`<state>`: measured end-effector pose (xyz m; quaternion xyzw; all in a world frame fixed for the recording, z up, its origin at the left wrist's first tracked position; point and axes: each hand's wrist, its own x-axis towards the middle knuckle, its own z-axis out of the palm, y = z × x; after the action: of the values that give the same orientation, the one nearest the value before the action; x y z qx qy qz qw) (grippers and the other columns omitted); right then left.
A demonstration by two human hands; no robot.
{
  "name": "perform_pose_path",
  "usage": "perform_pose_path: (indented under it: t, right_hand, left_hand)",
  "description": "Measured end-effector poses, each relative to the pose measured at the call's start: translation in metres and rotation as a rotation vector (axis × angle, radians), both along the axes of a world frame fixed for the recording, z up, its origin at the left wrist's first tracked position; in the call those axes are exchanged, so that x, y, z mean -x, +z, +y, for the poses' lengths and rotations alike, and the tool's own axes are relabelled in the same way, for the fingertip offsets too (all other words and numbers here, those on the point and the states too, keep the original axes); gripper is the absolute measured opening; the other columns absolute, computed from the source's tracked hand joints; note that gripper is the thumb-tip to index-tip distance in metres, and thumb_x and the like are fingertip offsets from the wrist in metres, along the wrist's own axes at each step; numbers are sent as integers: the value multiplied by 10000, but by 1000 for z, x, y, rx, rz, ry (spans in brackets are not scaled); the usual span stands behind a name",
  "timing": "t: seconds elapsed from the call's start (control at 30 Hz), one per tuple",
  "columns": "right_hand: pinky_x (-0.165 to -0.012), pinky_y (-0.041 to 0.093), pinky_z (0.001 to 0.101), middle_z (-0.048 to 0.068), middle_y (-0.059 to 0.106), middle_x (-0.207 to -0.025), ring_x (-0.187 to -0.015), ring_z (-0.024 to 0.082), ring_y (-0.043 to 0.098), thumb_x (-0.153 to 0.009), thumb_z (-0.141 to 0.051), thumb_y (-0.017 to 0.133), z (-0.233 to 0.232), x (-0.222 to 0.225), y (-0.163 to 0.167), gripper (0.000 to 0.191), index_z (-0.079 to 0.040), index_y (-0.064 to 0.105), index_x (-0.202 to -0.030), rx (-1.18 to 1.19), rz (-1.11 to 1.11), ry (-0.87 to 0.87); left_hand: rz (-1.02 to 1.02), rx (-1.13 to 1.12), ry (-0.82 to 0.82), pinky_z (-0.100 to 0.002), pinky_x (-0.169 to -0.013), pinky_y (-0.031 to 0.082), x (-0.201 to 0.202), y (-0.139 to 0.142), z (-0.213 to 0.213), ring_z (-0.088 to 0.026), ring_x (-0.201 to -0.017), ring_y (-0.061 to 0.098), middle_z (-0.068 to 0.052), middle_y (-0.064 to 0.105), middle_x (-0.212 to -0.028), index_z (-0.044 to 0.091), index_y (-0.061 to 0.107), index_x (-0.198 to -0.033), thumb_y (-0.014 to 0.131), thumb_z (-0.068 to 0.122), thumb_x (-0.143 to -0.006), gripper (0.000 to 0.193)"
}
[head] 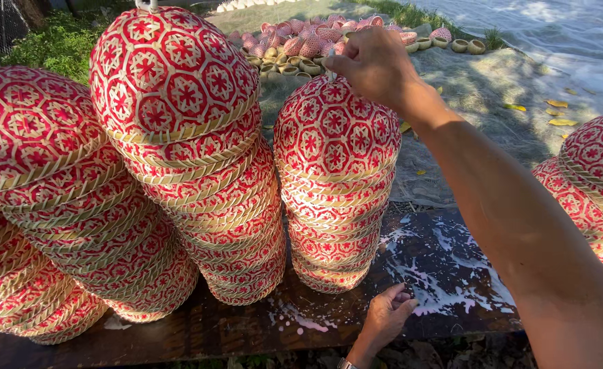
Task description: The person repeatedly picks up small woven baskets with red and beige patterns and stacks them into neat columns on a wooden table outdoors. The person handles the baskets one at a time, aligning them carefully to build tall stacks.
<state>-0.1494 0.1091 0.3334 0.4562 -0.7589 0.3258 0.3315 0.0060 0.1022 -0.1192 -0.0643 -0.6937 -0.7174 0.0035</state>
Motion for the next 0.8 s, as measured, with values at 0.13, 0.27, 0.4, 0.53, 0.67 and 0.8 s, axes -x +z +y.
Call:
perform_pose_path:
  t: [0.13, 0.27, 0.4, 0.53, 0.67, 0.8]
  right_hand:
    - [-561, 492, 357, 148, 666, -694, -602, 184, 621, -1004, -277, 777, 47, -8, -4, 303, 15, 756, -926, 46, 140, -89]
    - [-568, 470, 372, 124, 652, -684, -567, 178, 595, -1007, -257, 756, 135, -7, -31, 265, -5, 751, -926, -13, 19, -271]
    - [-649, 495, 440, 175, 680, -748, -657, 288, 638, -1041, -298, 726, 265, 24, -79, 335, 22, 730, -942, -41, -230, -613]
    - [-812, 540, 481, 186, 729, -930, -910, 352, 699, -1004, -243, 747, 411, 60, -120, 282, 21, 745, -1103, 73, 120, -892]
    - [-898, 543, 501, 193, 743, -984, -1009, 377, 700, -1006, -221, 720, 530, 70, -137, 284, 33, 743, -1132, 118, 169, -1118]
    - [-846, 528, 545, 243, 722, -1002, -966, 426, 683, -1017, -392, 702, 563, 69, -134, 431, 15, 761, -1146, 126, -110, -1203]
  left_hand:
    - [-51, -78, 18, -230, -790, 548, 3, -4, 1, -84, -926, 625, -64, 685, -1115, -79, 509, -1457, 772, 276, -930, 688]
    - [-31, -82, 33, -218, -808, 553, 2, -2, 1, -79, -923, 638, -66, 699, -1098, -85, 526, -1446, 783, 278, -922, 687]
    - [-171, 82, 78, -223, -806, 560, 2, 1, 5, -67, -926, 661, -25, 724, -1091, -21, 538, -1440, 788, 279, -897, 668]
    - [-82, 70, 95, -248, -794, 574, 0, -12, 11, -104, -890, 687, -94, 750, -1069, -34, 597, -1381, 796, 213, -885, 589]
    - [-170, 105, 58, -262, -833, 608, 9, -27, 34, -133, -919, 757, -127, 802, -1075, -12, 605, -1378, 807, 185, -855, 594]
    - [-276, 144, 81, -284, -854, 629, 23, -36, 58, -178, -926, 805, -174, 820, -1040, -14, 605, -1377, 819, 158, -839, 604]
